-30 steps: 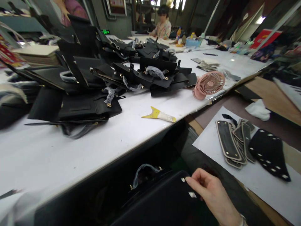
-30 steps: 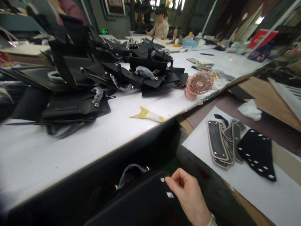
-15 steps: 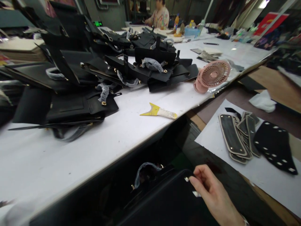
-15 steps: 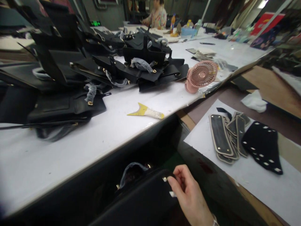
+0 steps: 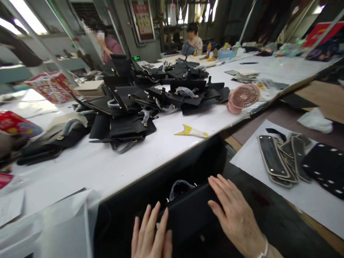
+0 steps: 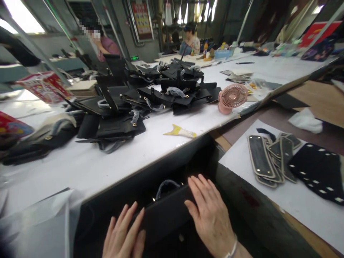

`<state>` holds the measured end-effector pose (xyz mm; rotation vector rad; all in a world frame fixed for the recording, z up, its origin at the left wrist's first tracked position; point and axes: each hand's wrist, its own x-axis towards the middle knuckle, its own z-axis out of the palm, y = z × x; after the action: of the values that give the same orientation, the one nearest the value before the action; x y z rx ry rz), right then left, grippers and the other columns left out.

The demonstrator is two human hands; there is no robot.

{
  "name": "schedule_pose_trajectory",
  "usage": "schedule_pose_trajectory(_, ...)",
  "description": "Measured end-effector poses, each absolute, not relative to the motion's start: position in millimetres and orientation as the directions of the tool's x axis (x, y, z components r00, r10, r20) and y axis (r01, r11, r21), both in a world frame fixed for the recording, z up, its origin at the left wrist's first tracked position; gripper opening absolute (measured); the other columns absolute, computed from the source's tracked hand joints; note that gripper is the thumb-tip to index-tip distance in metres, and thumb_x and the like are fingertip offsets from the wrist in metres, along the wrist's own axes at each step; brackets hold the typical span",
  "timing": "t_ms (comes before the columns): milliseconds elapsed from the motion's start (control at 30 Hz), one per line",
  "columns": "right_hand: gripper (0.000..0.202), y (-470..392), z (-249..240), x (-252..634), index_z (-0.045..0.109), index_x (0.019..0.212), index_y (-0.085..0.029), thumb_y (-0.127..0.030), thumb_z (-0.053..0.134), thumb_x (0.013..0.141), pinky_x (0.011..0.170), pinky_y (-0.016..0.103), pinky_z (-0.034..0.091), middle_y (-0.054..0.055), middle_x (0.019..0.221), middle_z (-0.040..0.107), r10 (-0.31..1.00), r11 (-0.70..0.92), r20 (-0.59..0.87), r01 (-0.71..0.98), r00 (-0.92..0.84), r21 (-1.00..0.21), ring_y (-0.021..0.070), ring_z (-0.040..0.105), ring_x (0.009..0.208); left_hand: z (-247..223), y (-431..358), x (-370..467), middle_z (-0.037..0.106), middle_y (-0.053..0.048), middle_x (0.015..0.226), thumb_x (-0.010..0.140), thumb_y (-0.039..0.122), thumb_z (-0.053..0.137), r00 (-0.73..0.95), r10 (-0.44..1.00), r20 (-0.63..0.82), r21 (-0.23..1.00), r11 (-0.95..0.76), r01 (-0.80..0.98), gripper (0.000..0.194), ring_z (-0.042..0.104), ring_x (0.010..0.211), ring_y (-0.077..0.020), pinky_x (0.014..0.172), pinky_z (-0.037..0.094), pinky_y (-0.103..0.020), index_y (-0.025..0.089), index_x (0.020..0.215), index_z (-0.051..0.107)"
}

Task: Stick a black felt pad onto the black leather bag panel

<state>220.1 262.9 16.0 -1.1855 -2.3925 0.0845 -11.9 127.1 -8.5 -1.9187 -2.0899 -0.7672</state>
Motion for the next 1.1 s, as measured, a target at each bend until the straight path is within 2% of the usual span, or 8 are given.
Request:
schedule_pose_trajectory(67, 0.058, 254, 17, 202, 0.035, 0.152, -0.019, -0.046, 0.044, 0.102, 0.116, 0.045, 0.026, 0.005, 0.155, 0.040, 0.672, 0.732, 0.315, 0.666, -0.671, -0.142, 0.0269, 0.032, 0.144, -7, 137, 0, 0.054, -0.006, 0.146, 0.093, 0.015, 0.050, -0.049, 0.893, 0.447, 0.131, -0.012, 0.991, 0.065, 0.044, 0.138, -0.0277, 0.120, 0.021, -0.053, 0.026, 0.154, 0.031)
schedule_pose_trajectory(167, 0.063, 248, 13, 184, 0.033, 0.153, -0.023, -0.052, 0.046, 0.100, 0.115, 0.045, 0.028, 0.002, 0.159, 0.034, 0.573, 0.814, 0.239, 0.578, -0.784, -0.058, 0.0266, 0.029, 0.145, -7, 149, 10, 0.050, -0.003, 0.150, 0.093, 0.022, 0.050, 0.016, 0.934, 0.356, 0.054, -0.038, 0.998, 0.056, 0.046, 0.135, -0.0265, 0.121, 0.011, -0.049, 0.021, 0.149, 0.041)
schedule_pose_trajectory(300, 0.063, 252, 6, 180, 0.028, 0.156, -0.022, -0.038, 0.049, 0.099, 0.116, 0.045, 0.023, 0.003, 0.160, 0.030, 0.587, 0.806, 0.202, 0.589, -0.784, -0.059, 0.0263, 0.028, 0.146, -6, 154, 14, 0.054, -0.001, 0.146, 0.096, 0.025, 0.046, -0.069, 0.949, 0.307, 0.062, 0.053, 0.997, 0.049, 0.052, 0.126, -0.0239, 0.108, 0.027, -0.045, 0.024, 0.145, 0.047)
schedule_pose_trajectory(467, 0.051, 259, 7, 175, 0.044, 0.147, -0.024, -0.036, 0.050, 0.098, 0.116, 0.044, 0.021, 0.005, 0.146, 0.052, 0.630, 0.777, 0.193, 0.613, -0.752, -0.144, 0.0270, 0.044, 0.134, -2, 155, 18, 0.062, -0.001, 0.138, 0.096, 0.023, 0.044, -0.127, 0.936, 0.327, 0.094, 0.101, 0.990, 0.044, 0.057, 0.118, -0.0234, 0.097, 0.034, -0.044, 0.024, 0.140, 0.052)
schedule_pose_trajectory(567, 0.037, 260, 14, 166, 0.058, 0.132, -0.023, -0.037, 0.047, 0.100, 0.112, 0.046, 0.025, 0.007, 0.125, 0.064, 0.677, 0.735, 0.129, 0.653, -0.725, -0.184, 0.0265, 0.053, 0.118, 1, 154, 22, 0.066, -0.003, 0.132, 0.097, 0.023, 0.043, -0.161, 0.915, 0.371, 0.127, 0.122, 0.984, 0.039, 0.059, 0.114, -0.0243, 0.096, 0.034, -0.044, 0.022, 0.133, 0.059)
schedule_pose_trajectory(667, 0.028, 262, 21, 157, 0.066, 0.111, -0.022, -0.034, 0.042, 0.101, 0.101, 0.047, 0.033, 0.008, 0.104, 0.066, 0.700, 0.711, 0.080, 0.682, -0.709, -0.174, 0.0259, 0.056, 0.101, 3, 154, 26, 0.067, -0.004, 0.130, 0.097, 0.022, 0.042, -0.181, 0.905, 0.386, 0.155, 0.130, 0.979, 0.038, 0.059, 0.113, -0.0257, 0.096, 0.034, -0.046, 0.021, 0.129, 0.062)
schedule_pose_trajectory(900, 0.043, 279, 27, 143, 0.070, 0.091, -0.018, -0.030, 0.031, 0.105, 0.085, 0.042, 0.039, 0.010, 0.093, 0.069, 0.709, 0.704, 0.057, 0.700, -0.703, -0.121, 0.0254, 0.061, 0.092, 3, 152, 27, 0.067, -0.004, 0.131, 0.096, 0.020, 0.043, -0.206, 0.908, 0.365, 0.186, 0.146, 0.972, 0.039, 0.059, 0.116, -0.0271, 0.097, 0.037, -0.048, 0.022, 0.132, 0.060)
schedule_pose_trajectory(1100, 0.048, 298, 23, 130, 0.070, 0.081, -0.016, -0.044, 0.038, 0.105, 0.087, 0.041, 0.046, 0.006, 0.085, 0.072, 0.737, 0.663, -0.034, 0.732, -0.675, -0.157, 0.0210, 0.066, 0.086, 7, 153, 29, 0.065, -0.007, 0.132, 0.095, 0.019, 0.046, -0.217, 0.909, 0.357, 0.217, 0.145, 0.965, 0.041, 0.058, 0.117, -0.0279, 0.098, 0.041, -0.048, 0.022, 0.133, 0.060)
